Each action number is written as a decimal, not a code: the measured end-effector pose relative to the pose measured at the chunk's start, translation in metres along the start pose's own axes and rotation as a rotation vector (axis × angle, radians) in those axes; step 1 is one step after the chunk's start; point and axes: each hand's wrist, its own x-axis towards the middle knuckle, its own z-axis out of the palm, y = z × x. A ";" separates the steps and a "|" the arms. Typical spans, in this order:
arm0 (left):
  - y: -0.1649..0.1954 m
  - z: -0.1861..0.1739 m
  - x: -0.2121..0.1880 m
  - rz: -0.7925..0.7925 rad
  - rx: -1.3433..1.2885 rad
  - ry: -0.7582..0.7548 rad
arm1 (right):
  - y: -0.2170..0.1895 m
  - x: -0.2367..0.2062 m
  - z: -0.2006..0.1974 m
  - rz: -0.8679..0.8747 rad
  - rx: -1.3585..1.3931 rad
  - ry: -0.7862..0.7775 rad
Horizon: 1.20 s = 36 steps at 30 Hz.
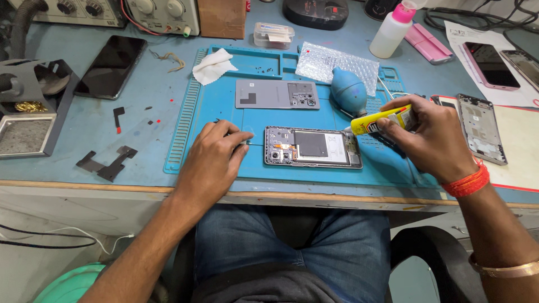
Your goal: The person works at a repair bench with a disassembled smartphone. They apply adhesive from a yellow glue tube around the phone frame, use tweezers to position parts, then align the back cover onto the phone body and press it down to secure it.
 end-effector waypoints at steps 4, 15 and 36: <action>0.000 0.000 0.000 -0.001 0.002 -0.003 | 0.003 0.000 -0.001 -0.019 -0.003 0.009; 0.000 0.000 0.000 -0.016 0.006 -0.012 | 0.009 -0.003 -0.002 0.009 -0.001 0.010; -0.001 0.000 -0.001 0.002 0.009 0.005 | 0.018 -0.007 -0.007 0.027 -0.031 0.026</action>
